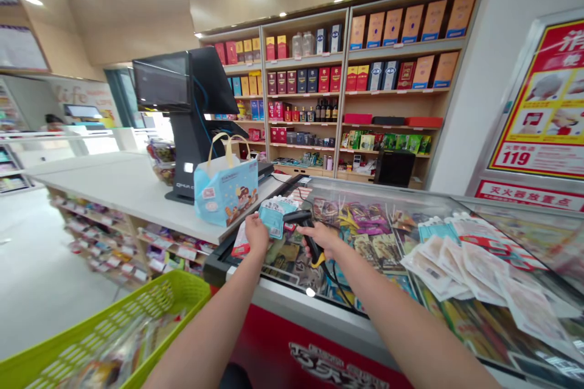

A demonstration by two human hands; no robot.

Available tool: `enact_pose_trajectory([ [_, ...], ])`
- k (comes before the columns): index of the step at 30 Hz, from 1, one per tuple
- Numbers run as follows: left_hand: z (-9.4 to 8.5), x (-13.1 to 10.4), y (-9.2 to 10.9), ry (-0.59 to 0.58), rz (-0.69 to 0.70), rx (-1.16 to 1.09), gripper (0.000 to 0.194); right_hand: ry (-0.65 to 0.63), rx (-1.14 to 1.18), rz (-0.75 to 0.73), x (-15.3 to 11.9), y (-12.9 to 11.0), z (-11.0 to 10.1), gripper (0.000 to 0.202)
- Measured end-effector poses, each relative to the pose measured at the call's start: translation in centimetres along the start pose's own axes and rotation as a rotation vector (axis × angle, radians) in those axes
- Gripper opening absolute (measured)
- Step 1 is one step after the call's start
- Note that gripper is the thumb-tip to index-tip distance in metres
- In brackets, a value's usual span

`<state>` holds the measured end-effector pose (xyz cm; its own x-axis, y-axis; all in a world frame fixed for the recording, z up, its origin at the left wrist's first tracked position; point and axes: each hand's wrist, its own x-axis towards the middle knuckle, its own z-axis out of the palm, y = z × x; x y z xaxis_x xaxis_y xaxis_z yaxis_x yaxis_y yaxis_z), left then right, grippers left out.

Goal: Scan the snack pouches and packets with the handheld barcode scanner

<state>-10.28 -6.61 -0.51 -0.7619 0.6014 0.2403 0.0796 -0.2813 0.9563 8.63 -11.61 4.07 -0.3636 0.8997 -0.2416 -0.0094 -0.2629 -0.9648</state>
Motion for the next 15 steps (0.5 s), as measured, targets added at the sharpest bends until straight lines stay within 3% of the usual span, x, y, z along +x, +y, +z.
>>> enact_pose_trajectory([
  [6,-0.8,-0.4,0.5,-0.078,0.164,0.188,0.043,0.013,-0.02,0.002,0.3,0.1,0.1,0.019],
  [9,-0.5,-0.7,0.7,-0.133,0.263,0.347,0.045,0.035,0.0,-0.015,-0.1,-0.1,-0.8,0.021],
  [12,0.4,-1.3,1.0,-0.154,0.35,0.453,0.041,0.061,0.024,-0.05,-1.1,-0.5,-2.5,0.025],
  [15,2.7,-2.8,1.5,-0.19,0.422,0.359,0.037,0.119,0.057,-0.09,-2.4,-1.0,-5.1,0.027],
])
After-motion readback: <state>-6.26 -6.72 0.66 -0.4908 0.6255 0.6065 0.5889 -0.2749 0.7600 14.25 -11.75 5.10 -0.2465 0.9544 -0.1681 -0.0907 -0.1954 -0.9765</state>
